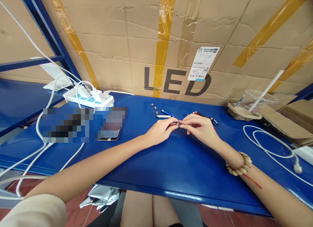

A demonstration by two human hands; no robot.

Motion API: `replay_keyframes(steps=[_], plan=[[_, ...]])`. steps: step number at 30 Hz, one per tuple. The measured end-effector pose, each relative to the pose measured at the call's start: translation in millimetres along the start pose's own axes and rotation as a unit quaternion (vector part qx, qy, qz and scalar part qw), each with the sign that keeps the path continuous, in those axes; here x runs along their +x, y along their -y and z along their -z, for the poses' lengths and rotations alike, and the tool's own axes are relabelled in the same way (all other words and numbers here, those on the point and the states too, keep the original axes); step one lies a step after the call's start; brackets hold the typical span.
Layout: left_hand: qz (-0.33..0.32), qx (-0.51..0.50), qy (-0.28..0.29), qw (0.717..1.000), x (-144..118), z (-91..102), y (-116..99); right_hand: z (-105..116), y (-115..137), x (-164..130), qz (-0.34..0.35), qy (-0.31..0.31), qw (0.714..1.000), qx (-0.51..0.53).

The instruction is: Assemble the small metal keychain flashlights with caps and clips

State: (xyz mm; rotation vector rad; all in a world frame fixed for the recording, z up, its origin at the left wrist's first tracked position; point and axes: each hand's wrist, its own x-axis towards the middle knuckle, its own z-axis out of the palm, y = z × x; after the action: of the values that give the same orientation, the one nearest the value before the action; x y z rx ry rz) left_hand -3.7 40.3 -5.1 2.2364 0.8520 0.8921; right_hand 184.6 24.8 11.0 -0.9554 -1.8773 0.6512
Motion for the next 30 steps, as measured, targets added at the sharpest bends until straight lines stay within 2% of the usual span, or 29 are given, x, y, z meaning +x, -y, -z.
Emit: replay_keyframes(steps=[8,16,23,30], plan=[[0.012,-0.027,0.035,0.999,-1.1,2.2,-2.1,4.2,0.2,1.2,0.022,0.000,0.999,-0.043],[0.003,-0.045,0.034,0.998,-3.6,4.7,-7.5,0.1,2.2,0.5,-0.021,0.002,0.999,0.024],[-0.009,-0.033,0.037,0.999,-5.3,4.0,-4.4,-5.0,4.0,-1.0,-0.026,0.009,0.999,0.045],[-0.043,-0.002,0.046,0.998,-5.6,4.3,-2.3,-0.5,1.9,-0.7,-0.015,0.056,0.998,0.030]])
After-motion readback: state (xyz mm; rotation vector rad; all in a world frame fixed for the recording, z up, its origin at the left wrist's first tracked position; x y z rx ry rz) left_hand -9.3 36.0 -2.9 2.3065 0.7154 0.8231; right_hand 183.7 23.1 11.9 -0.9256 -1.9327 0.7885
